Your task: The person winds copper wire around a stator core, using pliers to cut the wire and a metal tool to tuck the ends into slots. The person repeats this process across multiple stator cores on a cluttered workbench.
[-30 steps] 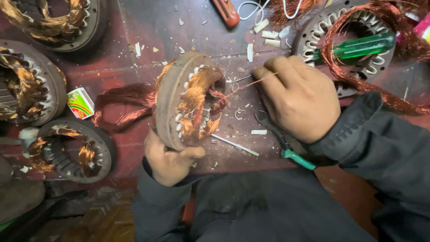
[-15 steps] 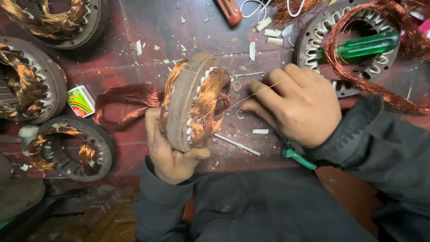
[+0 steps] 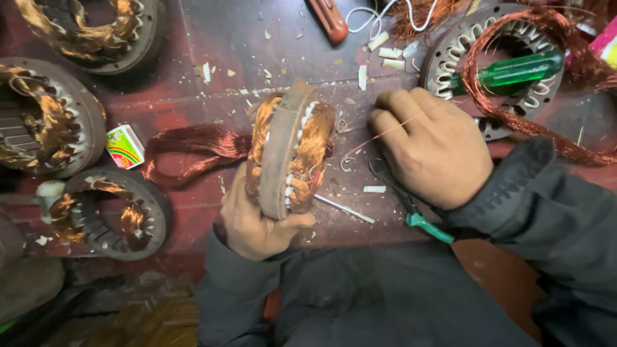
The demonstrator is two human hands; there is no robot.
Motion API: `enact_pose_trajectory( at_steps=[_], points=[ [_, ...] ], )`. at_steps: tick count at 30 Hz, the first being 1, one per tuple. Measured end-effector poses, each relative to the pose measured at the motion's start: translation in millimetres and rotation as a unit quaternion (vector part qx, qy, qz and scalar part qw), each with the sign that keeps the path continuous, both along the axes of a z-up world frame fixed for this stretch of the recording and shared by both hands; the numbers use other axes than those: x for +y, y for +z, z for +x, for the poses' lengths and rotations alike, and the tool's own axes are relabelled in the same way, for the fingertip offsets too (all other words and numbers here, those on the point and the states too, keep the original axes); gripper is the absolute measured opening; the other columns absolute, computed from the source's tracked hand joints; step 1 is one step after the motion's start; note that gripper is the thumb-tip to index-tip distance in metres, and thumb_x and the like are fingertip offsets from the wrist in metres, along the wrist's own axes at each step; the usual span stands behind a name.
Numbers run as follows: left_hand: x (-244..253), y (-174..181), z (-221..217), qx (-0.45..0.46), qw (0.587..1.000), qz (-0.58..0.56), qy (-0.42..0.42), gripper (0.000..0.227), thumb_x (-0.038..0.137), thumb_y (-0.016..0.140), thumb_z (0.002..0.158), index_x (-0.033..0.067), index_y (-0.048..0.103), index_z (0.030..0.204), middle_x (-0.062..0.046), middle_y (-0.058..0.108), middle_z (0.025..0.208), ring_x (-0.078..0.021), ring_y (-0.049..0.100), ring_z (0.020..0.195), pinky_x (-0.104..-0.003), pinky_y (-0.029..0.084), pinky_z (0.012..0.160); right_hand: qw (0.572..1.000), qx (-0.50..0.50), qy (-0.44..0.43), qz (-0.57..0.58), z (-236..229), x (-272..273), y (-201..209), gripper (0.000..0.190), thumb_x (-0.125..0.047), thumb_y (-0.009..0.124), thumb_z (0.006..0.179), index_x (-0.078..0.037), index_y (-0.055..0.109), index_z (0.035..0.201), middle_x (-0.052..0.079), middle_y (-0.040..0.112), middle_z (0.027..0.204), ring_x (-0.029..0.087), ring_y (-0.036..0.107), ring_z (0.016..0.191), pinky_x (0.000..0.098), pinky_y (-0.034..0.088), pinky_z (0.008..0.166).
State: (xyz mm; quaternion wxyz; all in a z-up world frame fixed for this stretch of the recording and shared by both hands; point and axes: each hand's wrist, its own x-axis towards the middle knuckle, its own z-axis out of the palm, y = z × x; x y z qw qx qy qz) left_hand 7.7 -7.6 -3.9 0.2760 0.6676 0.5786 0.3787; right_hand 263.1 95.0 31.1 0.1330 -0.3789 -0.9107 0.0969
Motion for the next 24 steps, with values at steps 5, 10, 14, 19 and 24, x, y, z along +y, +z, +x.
enact_pose_trajectory(
  at_steps=[5,10,14,19,24],
  points=[
    [-1,-2,-1,0.003,1.0,0.025,-0.015,0.079,0.062,0.075,0.091,-0.0005,0.055,0.135,-0.015,0.067,0.117,-0.0309,0.073,0.101,-0.037,0.06,0.086,0.999,-0.028,0.009,-0.015,0,-3,3,0.031,-0.008,0.064,0.081,0.002,0.066,0.11,0.011,0.062,0.111,0.028,0.061,0.096,0.0384,0.052,0.081],
    [-2,-3,-1,-0.006,1.0,0.01,0.003,0.087,0.065,0.072,0.091,-0.0033,0.054,0.14,-0.018,0.069,0.125,-0.032,0.075,0.105,-0.037,0.061,0.088,1.0,-0.015,0.013,-0.018,-2,-8,13,0.036,-0.007,0.061,0.079,0.004,0.064,0.113,0.014,0.061,0.114,0.031,0.06,0.1,0.0393,0.052,0.087],
    [-3,-7,-2,0.012,0.999,0.015,0.037,0.096,0.07,0.07,0.088,-0.0054,0.051,0.144,-0.02,0.068,0.128,-0.0342,0.074,0.111,-0.038,0.06,0.091,0.998,-0.052,0.023,-0.02,-2,-7,11,0.033,-0.009,0.062,0.077,0.004,0.064,0.107,0.014,0.059,0.105,0.03,0.059,0.095,0.0391,0.051,0.085],
    [1,-1,-4,-0.006,1.0,-0.01,0.024,0.094,0.07,0.07,0.089,-0.0059,0.052,0.142,-0.02,0.07,0.125,-0.0348,0.076,0.115,-0.039,0.061,0.091,0.996,-0.068,0.021,-0.044,-1,-4,8,0.027,-0.009,0.062,0.08,0.0,0.064,0.105,0.012,0.057,0.097,0.029,0.058,0.09,0.0388,0.05,0.081],
    [3,-1,0,0.019,0.999,0.034,0.007,0.082,0.066,0.073,0.088,-0.0027,0.059,0.13,-0.016,0.068,0.115,-0.0336,0.073,0.1,-0.039,0.06,0.087,0.998,-0.036,0.033,-0.049,2,-7,10,0.039,-0.007,0.061,0.078,0.004,0.064,0.115,0.014,0.057,0.099,0.03,0.058,0.09,0.0392,0.05,0.079]
  ],
)
